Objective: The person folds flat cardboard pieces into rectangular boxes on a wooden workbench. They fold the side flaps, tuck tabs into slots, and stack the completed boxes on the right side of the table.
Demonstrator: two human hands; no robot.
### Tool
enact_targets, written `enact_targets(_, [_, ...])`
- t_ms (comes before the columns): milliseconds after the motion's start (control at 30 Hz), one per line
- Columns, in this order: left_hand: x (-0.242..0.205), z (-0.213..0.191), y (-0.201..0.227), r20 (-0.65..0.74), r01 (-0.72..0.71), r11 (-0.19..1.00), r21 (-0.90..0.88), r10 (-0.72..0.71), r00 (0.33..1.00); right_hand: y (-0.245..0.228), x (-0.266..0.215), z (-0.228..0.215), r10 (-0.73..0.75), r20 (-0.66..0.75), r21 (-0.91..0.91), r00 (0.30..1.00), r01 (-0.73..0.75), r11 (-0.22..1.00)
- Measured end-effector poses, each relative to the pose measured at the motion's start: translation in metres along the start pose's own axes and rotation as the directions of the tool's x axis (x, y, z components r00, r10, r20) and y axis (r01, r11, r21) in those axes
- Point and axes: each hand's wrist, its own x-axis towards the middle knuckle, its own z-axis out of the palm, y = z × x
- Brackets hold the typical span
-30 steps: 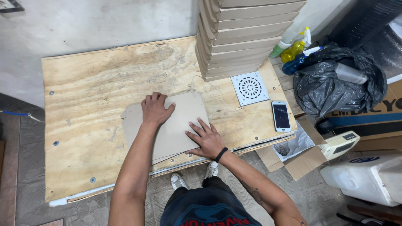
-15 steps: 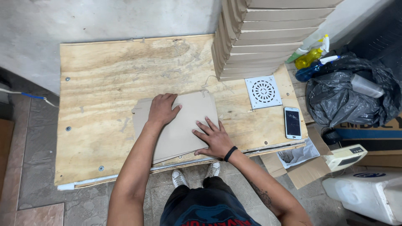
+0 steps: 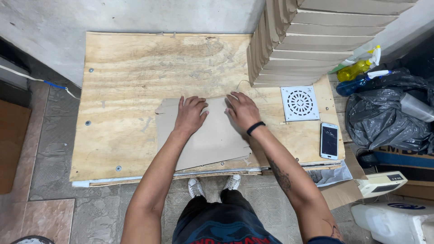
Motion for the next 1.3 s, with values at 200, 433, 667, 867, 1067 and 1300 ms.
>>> enact_targets(200, [-0.008,-0.013,-0.004,0.013,0.033,0.999,-0.016,-0.033,0.999,0.019,0.031,0.012,0.109,0.270,-0.083,0.957,-0.090,0.992])
enact_targets(433, [-0.038,-0.027,-0.034,-0.097,0.101,0.995,0.007,-0.100,0.990,0.016,0.035,-0.015,0.124,0.369,-0.018,0.921,-0.126,0.992])
enact_targets(667, [-0.047,-0.020,-0.038,-0.203,0.105,0.994,0.030,-0.097,0.974,0.030,0.046,-0.021,0.069,0.326,0.186,0.943,-0.136,0.973])
enact_targets(867, [-0.021,-0.013,-0.062,-0.259,0.016,0.998,0.060,0.000,0.966,0.035,0.053,-0.051,0.005,0.300,0.464,0.954,-0.150,0.873])
enact_targets(1067, [-0.004,-0.062,-0.045,-0.013,0.009,0.999,-0.041,-0.009,1.000,0.012,0.058,-0.080,-0.074,0.409,0.389,0.909,-0.100,0.916])
enact_targets(1300, [0.022,-0.084,-0.023,0.263,0.056,0.998,-0.001,-0.054,0.963,-0.023,0.077,-0.052,-0.126,0.503,0.168,0.855,0.046,0.985])
